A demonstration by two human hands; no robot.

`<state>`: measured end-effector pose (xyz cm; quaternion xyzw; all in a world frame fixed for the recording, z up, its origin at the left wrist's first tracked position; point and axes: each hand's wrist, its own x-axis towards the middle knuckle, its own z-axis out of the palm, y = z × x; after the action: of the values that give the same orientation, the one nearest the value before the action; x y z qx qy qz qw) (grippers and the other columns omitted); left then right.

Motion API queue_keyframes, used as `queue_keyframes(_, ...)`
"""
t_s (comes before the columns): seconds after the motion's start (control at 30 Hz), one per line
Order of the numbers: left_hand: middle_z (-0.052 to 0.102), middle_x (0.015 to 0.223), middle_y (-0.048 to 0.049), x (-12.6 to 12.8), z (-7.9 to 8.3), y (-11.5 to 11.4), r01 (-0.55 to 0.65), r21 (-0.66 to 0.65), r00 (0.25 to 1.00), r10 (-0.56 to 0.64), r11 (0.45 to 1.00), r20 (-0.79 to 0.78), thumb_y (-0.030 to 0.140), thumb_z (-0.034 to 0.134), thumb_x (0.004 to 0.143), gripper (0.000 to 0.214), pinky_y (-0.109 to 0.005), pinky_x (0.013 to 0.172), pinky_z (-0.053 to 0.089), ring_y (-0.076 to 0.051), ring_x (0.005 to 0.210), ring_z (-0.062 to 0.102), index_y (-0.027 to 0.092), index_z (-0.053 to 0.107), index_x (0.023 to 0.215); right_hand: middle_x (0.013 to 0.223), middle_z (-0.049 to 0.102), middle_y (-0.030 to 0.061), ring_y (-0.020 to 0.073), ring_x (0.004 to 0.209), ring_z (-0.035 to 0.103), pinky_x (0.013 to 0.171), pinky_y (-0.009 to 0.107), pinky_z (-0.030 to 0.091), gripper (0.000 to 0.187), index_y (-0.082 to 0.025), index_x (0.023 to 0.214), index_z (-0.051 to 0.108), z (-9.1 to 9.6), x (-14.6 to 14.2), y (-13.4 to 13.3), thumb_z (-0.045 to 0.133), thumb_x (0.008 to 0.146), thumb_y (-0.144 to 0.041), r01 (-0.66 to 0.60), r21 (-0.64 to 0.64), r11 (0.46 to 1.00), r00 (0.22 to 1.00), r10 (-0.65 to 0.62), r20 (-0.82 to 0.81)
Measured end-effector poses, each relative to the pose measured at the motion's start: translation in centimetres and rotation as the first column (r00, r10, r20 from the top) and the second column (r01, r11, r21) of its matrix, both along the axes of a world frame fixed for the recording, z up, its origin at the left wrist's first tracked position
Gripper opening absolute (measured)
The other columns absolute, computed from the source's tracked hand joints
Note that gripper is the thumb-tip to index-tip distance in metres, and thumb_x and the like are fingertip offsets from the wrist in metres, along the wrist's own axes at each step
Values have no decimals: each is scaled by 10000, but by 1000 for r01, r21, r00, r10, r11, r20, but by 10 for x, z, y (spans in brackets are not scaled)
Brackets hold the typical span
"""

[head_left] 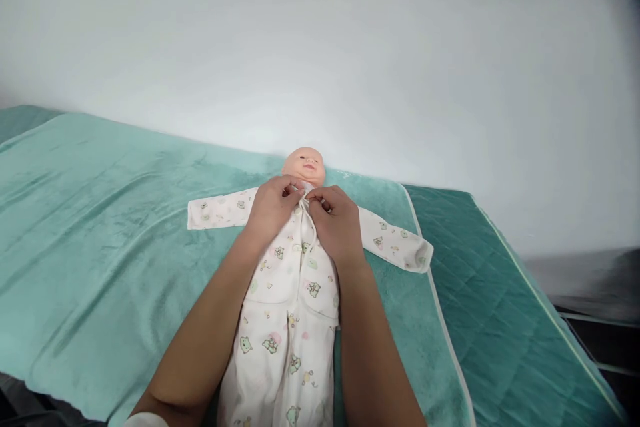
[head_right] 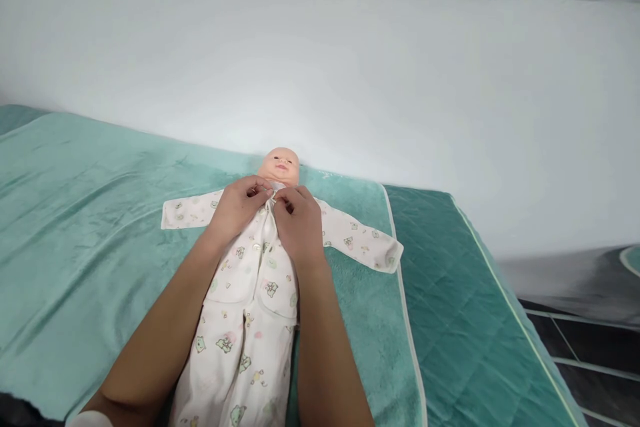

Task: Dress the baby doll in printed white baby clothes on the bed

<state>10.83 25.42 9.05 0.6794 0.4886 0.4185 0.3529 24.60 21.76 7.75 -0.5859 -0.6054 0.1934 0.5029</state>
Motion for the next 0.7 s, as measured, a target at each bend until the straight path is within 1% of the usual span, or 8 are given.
queue_keyframes(0.17, 620, 774, 6, 0, -2, 1, 5, 1, 1000, -5, 1000, 7, 199, 568, 845, 143, -264, 693, 430, -134, 709, 562, 221, 702, 891, 876, 654, 21, 168, 767, 575, 748, 313, 435, 241, -224, 832, 740, 0, 0, 0, 499, 831, -214, 5, -19, 1000, 1000, -5, -19)
queue_keyframes(0.33, 607, 775, 12, -1, -4, 3, 20, -9, 999, -20, 1000, 30, 180, 553, 838, 187, -262, 695, 427, -124, 689, 556, 223, 716, 921, 938, 688, 34, 186, 838, 608, 809, 327, 450, 256, -222, 856, 752, -1, 1, 1, 498, 820, -218, -10, -37, 999, 998, 8, -59)
queue_keyframes(0.43, 627, 786, 6, -2, -3, 4, 18, -3, 999, -18, 1000, 39, 220, 563, 849, 161, -261, 698, 428, -130, 709, 558, 217, 716, 897, 941, 701, 36, 191, 848, 618, 816, 334, 453, 249, -219, 855, 749, -2, 1, 2, 503, 815, -227, 29, -48, 998, 995, -33, -99)
queue_keyframes(0.53, 637, 774, 6, -2, -3, 5, 7, -24, 999, -6, 1000, 48, 263, 575, 855, 149, -258, 681, 417, -132, 706, 549, 214, 712, 888, 934, 710, 34, 190, 842, 629, 815, 337, 456, 249, -218, 865, 750, -3, -1, 2, 506, 818, -232, 61, -43, 997, 987, -66, -145)
queue_keyframes(0.7, 662, 788, 5, -2, -5, 8, 3, -22, 998, -2, 1000, 58, 268, 573, 860, 156, -259, 685, 424, -133, 716, 568, 214, 710, 909, 944, 706, 28, 188, 893, 640, 842, 334, 457, 256, -224, 859, 758, -3, -2, 2, 505, 820, -214, 42, -38, 998, 987, -48, -151)
